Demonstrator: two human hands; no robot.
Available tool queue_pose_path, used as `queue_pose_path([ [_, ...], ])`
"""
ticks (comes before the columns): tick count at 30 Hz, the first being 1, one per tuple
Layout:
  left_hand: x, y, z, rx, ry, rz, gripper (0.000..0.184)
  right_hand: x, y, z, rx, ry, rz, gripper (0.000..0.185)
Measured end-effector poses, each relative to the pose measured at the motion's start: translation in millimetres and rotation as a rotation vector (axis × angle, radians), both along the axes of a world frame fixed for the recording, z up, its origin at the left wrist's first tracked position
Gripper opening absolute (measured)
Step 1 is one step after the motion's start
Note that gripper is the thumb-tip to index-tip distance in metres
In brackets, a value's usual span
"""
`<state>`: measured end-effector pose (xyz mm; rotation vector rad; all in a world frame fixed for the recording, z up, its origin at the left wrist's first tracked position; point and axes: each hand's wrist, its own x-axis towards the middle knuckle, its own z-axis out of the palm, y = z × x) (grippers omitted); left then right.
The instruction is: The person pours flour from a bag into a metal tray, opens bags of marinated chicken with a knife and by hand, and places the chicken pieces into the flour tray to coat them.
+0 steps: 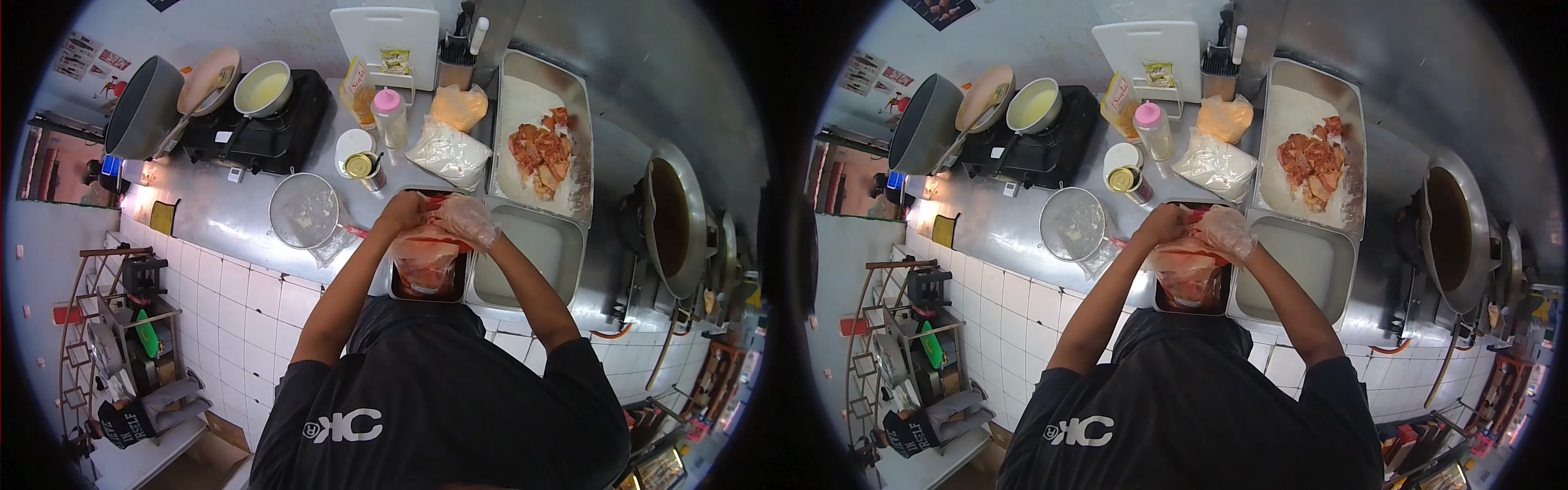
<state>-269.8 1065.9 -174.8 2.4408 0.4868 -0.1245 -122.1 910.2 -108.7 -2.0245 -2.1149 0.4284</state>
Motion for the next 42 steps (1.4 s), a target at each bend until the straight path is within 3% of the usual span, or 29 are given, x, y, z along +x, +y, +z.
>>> queue_pose_path([
  [2, -2, 5, 17, -0.075, 0.043, -0.012, 0.024, 3, 9, -5, -0.065, -0.013, 0.011, 0.029],
  [5, -5, 18, 15, -0.311, 0.217, 0.081, 0.04, 13, 20, -22, -0.116, 0.03, 0.067, 0.031],
  [7, -9, 24, 12, -0.891, 0.253, 0.206, 0.058, 14, 26, -25, -0.104, 0.079, 0.124, 0.031],
  [9, -31, 29, 30, -1.015, 0.226, 0.177, 0.066, 10, 35, -21, -0.158, -0.079, 0.104, 0.035],
  [11, -60, 19, 43, -1.116, -0.111, 0.443, 0.06, 7, 39, -15, -0.204, -0.063, 0.069, 0.035],
  [13, -99, -3, 61, -1.03, -0.432, 0.604, 0.055, 4, 37, -21, -0.126, -0.191, 0.062, 0.033],
  [17, -198, -67, 76, -1.043, -0.621, 0.798, 0.04, 5, 38, -35, -0.1, -0.252, -0.064, 0.028],
  [19, -249, -99, 60, -1.237, -0.508, 0.766, 0.037, 10, 45, -32, -0.136, -0.081, -0.109, 0.025],
  [21, -281, -128, 54, -1.093, -0.248, 0.661, 0.033, 17, 51, -42, -0.121, 0.059, -0.086, 0.023],
  [23, -303, -157, 44, -0.929, -0.202, 0.534, 0.032, 20, 51, -46, -0.095, 0.135, -0.046, 0.022],
  [25, -315, -176, 50, -0.991, -0.238, 0.582, 0.033, 22, 53, -29, -0.039, -0.018, -0.055, 0.025],
  [28, -331, -192, 49, -0.953, -0.346, 0.609, 0.046, 11, 37, 51, -0.007, 0.014, -0.217, 0.028],
  [29, -338, -197, 45, -0.956, -0.359, 0.621, 0.047, 14, 30, 51, -0.021, 0.015, -0.211, 0.028],
  [31, -352, -207, 37, -0.966, -0.383, 0.631, 0.047, 30, 11, 57, 0.203, 0.268, -0.349, 0.026],
  [35, -376, -217, 19, -0.958, -0.41, 0.627, 0.049, 18, -42, 98, 0.3, 0.48, -0.607, 0.021],
  [36, -382, -217, 14, -0.952, -0.413, 0.617, 0.049, 19, -55, 93, 0.306, 0.483, -0.603, 0.021],
  [38, -390, -213, 2, -0.943, -0.417, 0.583, 0.05, 23, -81, 72, 0.334, 0.779, -0.773, 0.024],
  [42, -394, -186, -22, -0.887, -0.332, 0.475, 0.051, 7, -108, 65, 0.34, 0.855, -0.85, 0.026],
])
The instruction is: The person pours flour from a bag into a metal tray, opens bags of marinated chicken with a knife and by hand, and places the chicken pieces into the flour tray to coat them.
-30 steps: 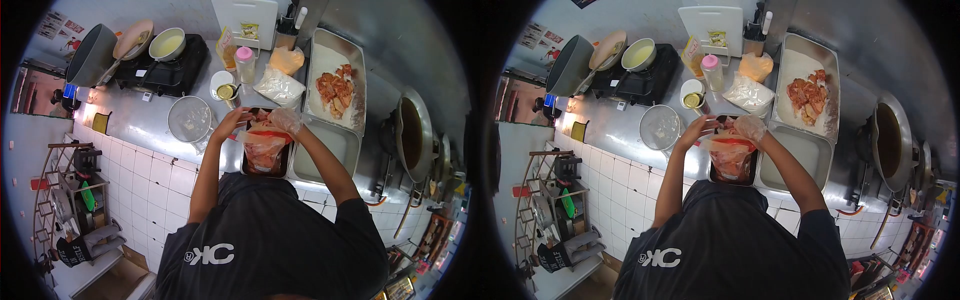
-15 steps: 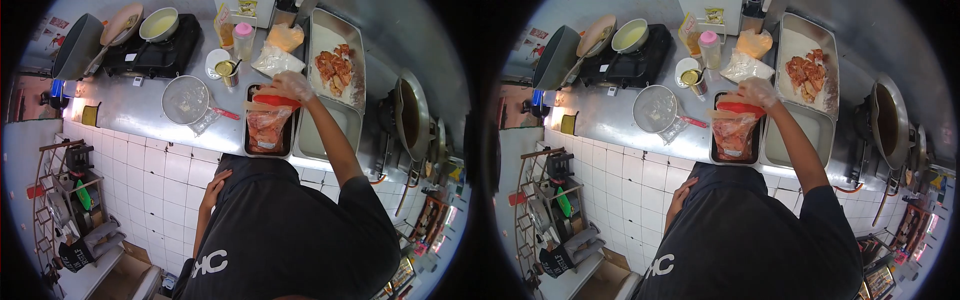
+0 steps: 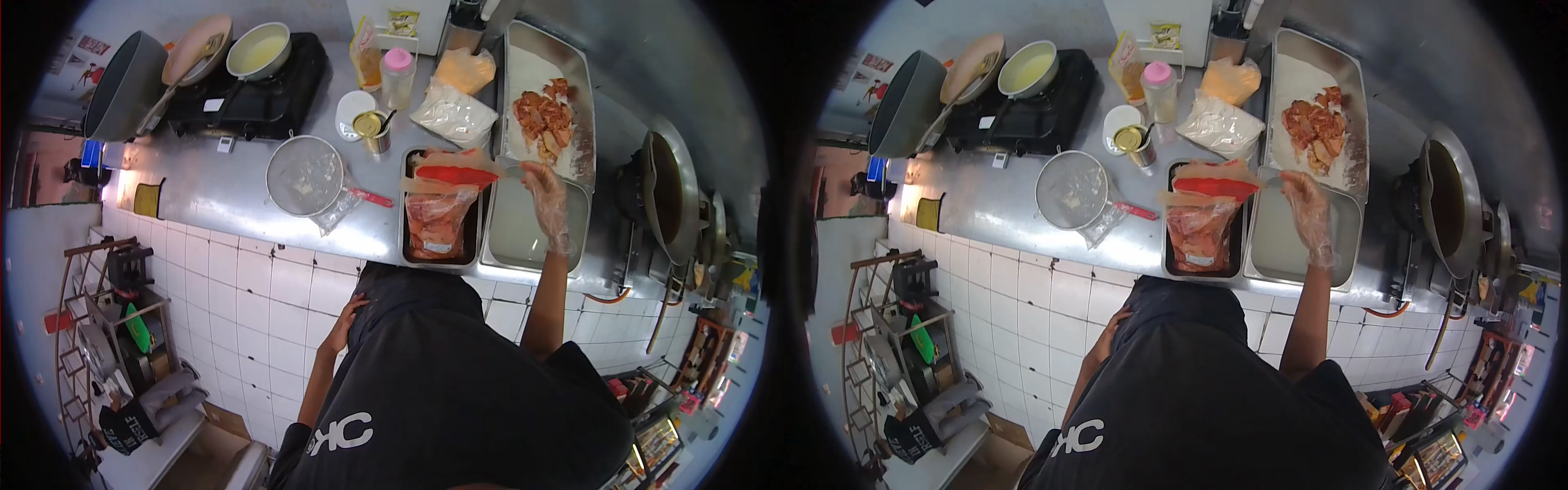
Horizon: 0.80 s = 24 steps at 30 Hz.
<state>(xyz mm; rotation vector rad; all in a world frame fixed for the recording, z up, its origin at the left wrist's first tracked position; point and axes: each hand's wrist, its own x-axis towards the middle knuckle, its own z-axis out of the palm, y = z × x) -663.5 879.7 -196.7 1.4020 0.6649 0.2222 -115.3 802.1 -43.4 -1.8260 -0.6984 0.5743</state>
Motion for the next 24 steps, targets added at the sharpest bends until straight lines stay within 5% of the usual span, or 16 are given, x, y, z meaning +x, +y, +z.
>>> queue_pose_path([
  [5, 23, 57, 4, 0.069, 0.489, -0.285, 0.05, -20, 4, 8, -0.041, -0.105, 0.017, 0.021],
  [7, 53, 96, 27, 0.265, 0.754, -0.636, 0.042, -38, 21, 29, -0.032, -0.212, 0.121, 0.02],
  [11, 172, 120, 136, 0.522, 0.195, -0.198, 0.027, -48, 44, 41, -0.092, -0.387, 0.248, 0.019],
  [15, 266, 130, 167, 1.128, -0.162, -0.017, 0.031, -31, 69, 61, -0.058, -0.557, 0.233, 0.017],
  [20, 305, 115, 134, 1.316, 0.074, -0.07, 0.028, -19, 99, 81, -0.099, -0.576, 0.439, 0.018],
  [21, 307, 112, 126, 1.376, 0.249, -0.089, 0.027, -10, 107, 81, -0.093, -0.595, 0.442, 0.018],
  [24, 304, 114, 122, 1.335, 0.22, -0.135, 0.026, 23, 141, 92, -0.127, -0.499, 0.309, 0.031],
])
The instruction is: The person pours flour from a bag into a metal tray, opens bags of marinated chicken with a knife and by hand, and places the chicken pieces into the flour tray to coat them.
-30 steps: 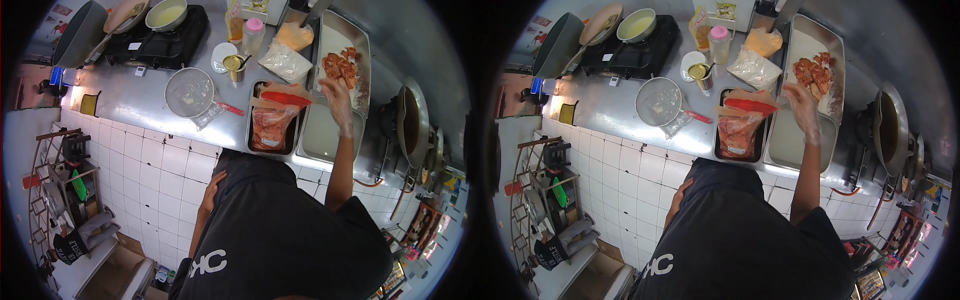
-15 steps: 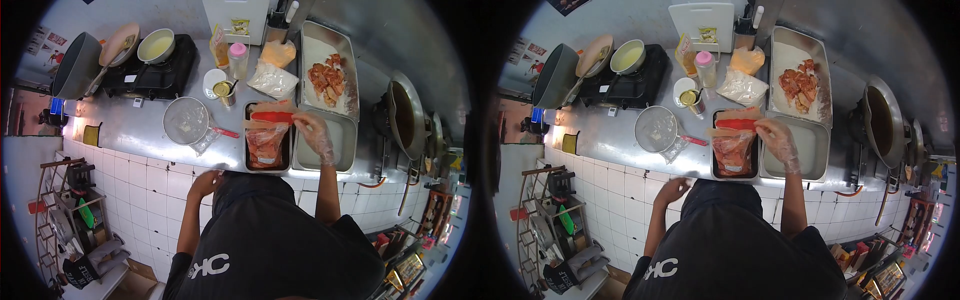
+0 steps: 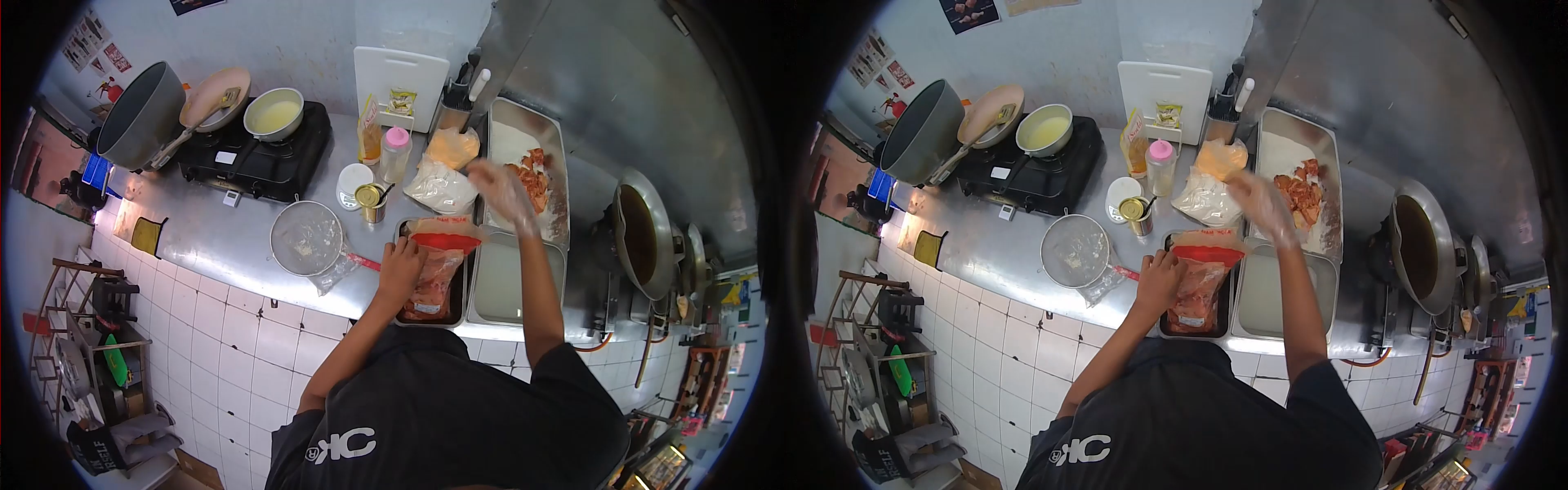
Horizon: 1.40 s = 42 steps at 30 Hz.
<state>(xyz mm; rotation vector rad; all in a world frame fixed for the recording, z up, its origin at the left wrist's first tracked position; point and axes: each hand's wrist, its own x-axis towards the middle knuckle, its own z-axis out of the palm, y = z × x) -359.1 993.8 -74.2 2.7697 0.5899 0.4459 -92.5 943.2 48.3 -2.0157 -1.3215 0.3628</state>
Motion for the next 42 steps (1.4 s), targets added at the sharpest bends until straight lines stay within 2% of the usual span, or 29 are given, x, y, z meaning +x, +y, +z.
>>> queue_pose_path([
  [2, -3, 0, -3, -0.032, -0.005, -0.041, 0.027, 35, 35, 16, -0.044, 0.107, -0.166, 0.037],
  [4, -3, 1, -12, -0.028, -0.111, -0.072, 0.027, 114, 80, -9, 0.062, -0.134, -0.212, 0.045],
  [6, -4, -1, -8, -0.077, -0.143, -0.106, 0.028, 156, 122, -10, 0.114, -0.391, -0.338, 0.051],
  [9, -9, -6, 3, -0.164, -0.167, -0.148, 0.031, 187, 178, -7, -0.002, -0.422, -0.448, 0.057],
  [11, -13, -10, 0, -0.203, -0.164, -0.15, 0.034, 212, 205, -19, 0.014, -0.475, -0.385, 0.054],
  [13, -13, -12, -6, -0.201, -0.232, -0.112, 0.041, 221, 221, -19, -0.133, -0.501, -0.32, 0.045],
  [14, -13, -13, -9, -0.203, -0.235, -0.101, 0.041, 225, 223, -22, -0.092, -0.53, -0.319, 0.037],
  [16, -15, -16, 1, -0.351, -0.343, -0.061, 0.022, 244, 227, -24, -0.077, -0.557, -0.319, 0.036],
  [17, -15, -17, 2, -0.354, -0.344, -0.063, 0.022, 254, 230, -23, -0.057, -0.584, -0.327, 0.034],
  [20, -13, -15, 0, -0.355, -0.354, -0.098, 0.022, 257, 213, 34, -0.043, -0.626, -0.272, 0.033],
  [22, -16, -14, -3, -0.386, -0.203, -0.141, 0.037, 253, 184, 84, 0.055, -0.719, -0.279, 0.033],
  [24, -19, -15, -2, -0.43, -0.191, -0.14, 0.032, 228, 120, 145, 0.03, -0.539, -0.4, 0.033],
  [25, -20, -15, -2, -0.476, -0.191, -0.12, 0.028, 176, 70, 183, 0.026, -0.284, -0.47, 0.033],
  [26, -21, -15, 0, -0.48, -0.183, -0.136, 0.028, 174, 18, 188, 0.166, -0.21, -0.449, 0.03],
  [27, -22, -13, 5, -0.551, -0.199, -0.118, 0.023, 132, -37, 202, 0.287, -0.173, -0.465, 0.03],
  [29, -24, -13, 9, -0.636, -0.196, -0.099, 0.018, 100, -143, 183, 0.483, -0.051, -0.511, 0.035],
  [30, -24, -14, 9, -0.673, -0.188, -0.069, 0.015, 60, -187, 172, 0.422, -0.055, -0.625, 0.038],
  [31, -24, -14, 9, -0.712, -0.176, -0.039, 0.013, 28, -216, 147, 0.462, -0.02, -0.738, 0.048],
  [33, -22, -14, 5, -0.761, -0.131, -0.04, 0.014, 7, -279, 58, 0.352, 0.396, -0.458, 0.066],
  [34, -20, -12, -2, -0.774, -0.116, -0.053, 0.015, -11, -283, 21, 0.35, 0.761, -0.356, 0.081],
  [35, -18, -11, -7, -0.784, -0.1, -0.072, 0.015, -17, -300, -59, 0.563, 1.075, -0.169, 0.067],
  [36, -17, -7, -2, -0.792, -0.077, -0.101, 0.015, -43, -289, -108, 0.818, 1.501, 0.102, 0.047],
  [37, -16, -3, -2, -0.797, -0.043, -0.119, 0.015, -74, -266, -117, 0.869, 1.776, 0.341, 0.028],
  [39, -14, -2, -4, -0.848, -0.093, -0.122, 0.015, -100, -254, -121, 0.927, 1.73, 0.27, 0.027],
  [41, -9, -4, -1, -0.897, -0.099, -0.11, 0.018, -116, -258, -128, 1.101, 1.657, -0.21, 0.026],
  [42, -8, -2, 0, -0.931, -0.131, -0.097, 0.023, -123, -257, -125, 1.134, 1.665, -0.232, 0.026],
])
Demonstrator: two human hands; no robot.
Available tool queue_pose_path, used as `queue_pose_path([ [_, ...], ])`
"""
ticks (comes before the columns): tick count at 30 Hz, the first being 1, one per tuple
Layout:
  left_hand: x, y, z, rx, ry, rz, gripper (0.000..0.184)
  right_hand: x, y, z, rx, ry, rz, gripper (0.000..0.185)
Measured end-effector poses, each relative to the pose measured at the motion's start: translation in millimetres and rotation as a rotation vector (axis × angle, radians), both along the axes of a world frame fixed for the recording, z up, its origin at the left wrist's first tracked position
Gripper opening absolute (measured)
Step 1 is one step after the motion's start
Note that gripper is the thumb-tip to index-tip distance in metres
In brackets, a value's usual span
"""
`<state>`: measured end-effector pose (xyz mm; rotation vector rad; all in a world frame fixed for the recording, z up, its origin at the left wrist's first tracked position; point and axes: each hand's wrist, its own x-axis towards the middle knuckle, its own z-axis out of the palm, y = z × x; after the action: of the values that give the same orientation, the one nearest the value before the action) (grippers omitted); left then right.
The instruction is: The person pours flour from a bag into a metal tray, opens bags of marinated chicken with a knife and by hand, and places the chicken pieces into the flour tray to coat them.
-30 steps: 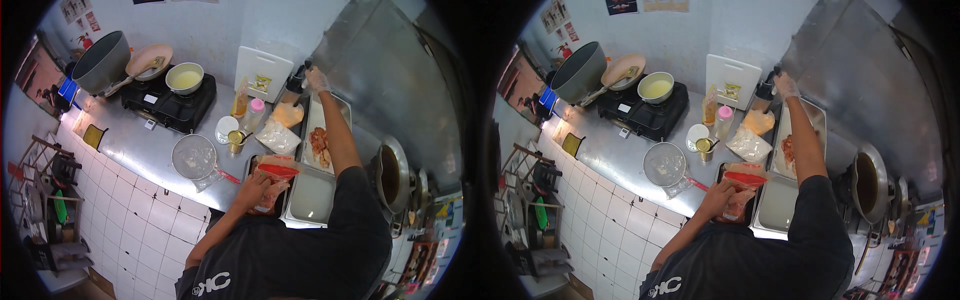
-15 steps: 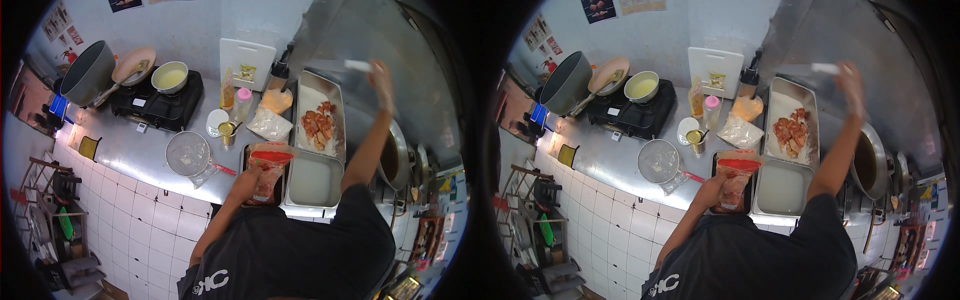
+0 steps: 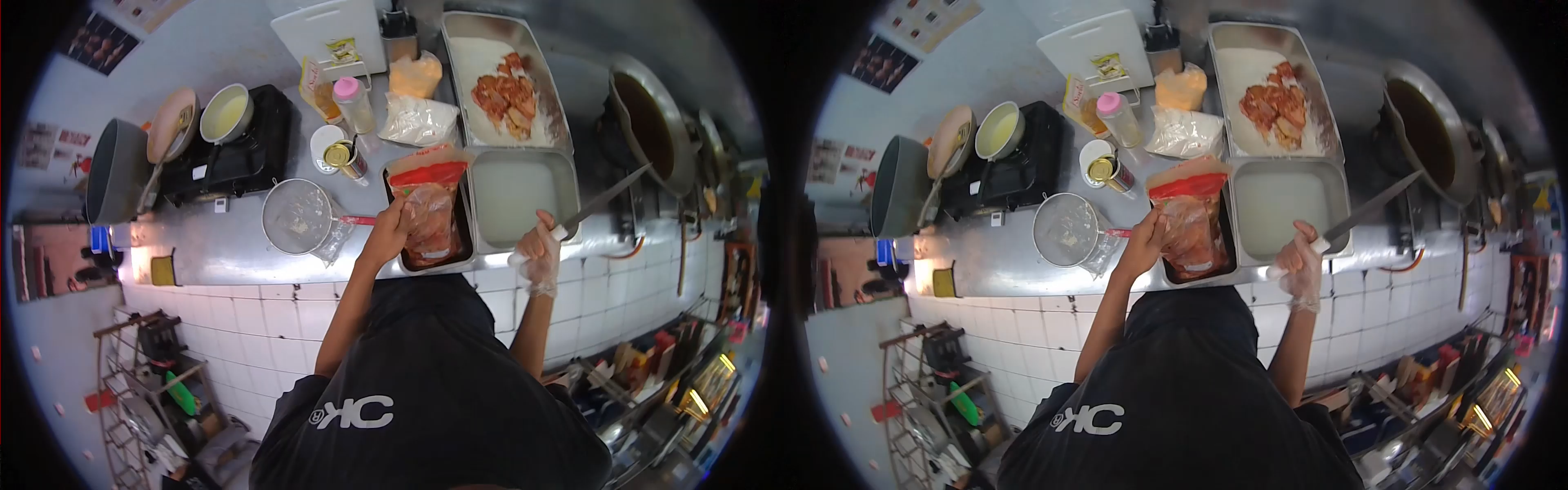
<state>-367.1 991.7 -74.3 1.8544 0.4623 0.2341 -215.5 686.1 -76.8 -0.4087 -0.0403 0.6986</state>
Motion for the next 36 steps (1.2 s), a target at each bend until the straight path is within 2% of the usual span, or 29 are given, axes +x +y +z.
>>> queue_pose_path([
  [2, 4, 0, -5, -0.013, 0.014, -0.047, 0.027, -16, 1, 22, -1.109, -0.339, -0.303, 0.026],
  [3, 7, -1, -7, -0.041, 0.003, -0.06, 0.03, -28, -5, 35, -1.282, -0.436, -0.368, 0.026],
  [5, 4, -14, 21, -0.077, 0.017, -0.158, 0.029, -56, -27, 35, -1.5, -0.612, -0.348, 0.03],
  [6, 0, -24, 32, -0.087, 0.001, -0.199, 0.029, -72, -37, 36, -1.512, -0.576, -0.367, 0.03],
  [7, -2, -29, 35, -0.098, -0.016, -0.237, 0.029, -88, -47, 37, -1.496, -0.605, -0.169, 0.035],
  [8, -4, -29, 30, -0.145, 0.101, -0.233, 0.028, -104, -53, 37, -1.464, -0.632, 0.03, 0.039],
  [11, -1, -16, 21, -0.161, 0.086, -0.174, 0.029, -155, -52, 34, -1.516, -0.536, 0.129, 0.042],
  [15, -4, -5, 0, -0.232, -0.041, -0.151, 0.035, -208, -53, 33, -1.611, -0.559, 0.092, 0.043],
  [16, -6, -4, 3, -0.229, -0.019, -0.175, 0.036, -225, -58, 16, -1.689, -0.698, 0.023, 0.044],
  [17, -6, -3, 4, -0.227, -0.017, -0.195, 0.036, -242, -62, 2, -1.693, -0.681, 0.008, 0.044],
  [19, -8, -5, 6, -0.204, 0.036, -0.227, 0.036, -267, -58, 0, -1.957, -0.747, -0.037, 0.043],
  [20, -7, -6, 8, -0.206, 0.04, -0.247, 0.036, -279, -58, 5, -2.038, -0.662, 0.063, 0.045],
  [25, -4, -11, 21, -0.002, 0.009, -0.345, 0.035, -316, -38, 8, -2.064, -0.632, -0.05, 0.047],
  [28, -8, -19, 29, 0.085, 0.001, -0.405, 0.035, -319, -19, 13, -2.123, -0.736, -0.095, 0.047],
  [34, -24, -41, 41, 0.191, 0.072, -0.584, 0.03, -329, -2, 16, -2.282, -0.676, -0.051, 0.051],
  [36, -31, -51, 49, 0.173, 0.032, -0.556, 0.029, -326, 4, 9, -2.321, -0.703, -0.09, 0.052],
])
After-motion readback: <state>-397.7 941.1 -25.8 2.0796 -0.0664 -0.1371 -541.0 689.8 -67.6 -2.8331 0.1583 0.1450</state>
